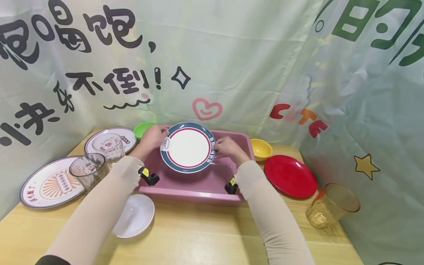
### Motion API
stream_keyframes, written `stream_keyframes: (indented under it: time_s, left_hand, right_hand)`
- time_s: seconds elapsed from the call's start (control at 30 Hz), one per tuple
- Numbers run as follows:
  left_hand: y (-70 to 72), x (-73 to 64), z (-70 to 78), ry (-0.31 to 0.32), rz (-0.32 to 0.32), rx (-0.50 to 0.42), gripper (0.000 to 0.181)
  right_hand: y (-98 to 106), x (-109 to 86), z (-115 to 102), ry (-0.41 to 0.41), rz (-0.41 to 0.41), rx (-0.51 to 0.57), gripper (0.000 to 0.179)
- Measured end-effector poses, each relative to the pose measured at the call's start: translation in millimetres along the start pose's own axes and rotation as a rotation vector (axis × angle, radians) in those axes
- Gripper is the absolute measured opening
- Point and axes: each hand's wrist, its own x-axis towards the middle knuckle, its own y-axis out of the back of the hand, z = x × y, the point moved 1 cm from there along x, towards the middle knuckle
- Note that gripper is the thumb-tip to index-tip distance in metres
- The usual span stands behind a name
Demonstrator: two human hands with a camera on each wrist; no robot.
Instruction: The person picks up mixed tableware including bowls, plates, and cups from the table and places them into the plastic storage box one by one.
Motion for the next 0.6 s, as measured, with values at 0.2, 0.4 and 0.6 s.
stream_keyframes:
  time_s: [0.2,0.4,0.6]
  left_hand:
    - [-2.4,1.4,-2.6,0.01,-0.046,0.027,0.029]
    - [-4.6,3.6,-4.5,-0.022,-0.074,0.115,0.028]
    - [-7.1,4.3,-4.1,-0.036,-0.116,0.248,0.03]
  right_hand:
    - [-8,3.0,4,-0.014,-0.018,0.029,0.021]
    - [-14,5.3,6,-0.016,-0.033,0.062,0.023]
    - [-17,7.4,9,-0.03,-0.056,0.056,0.021]
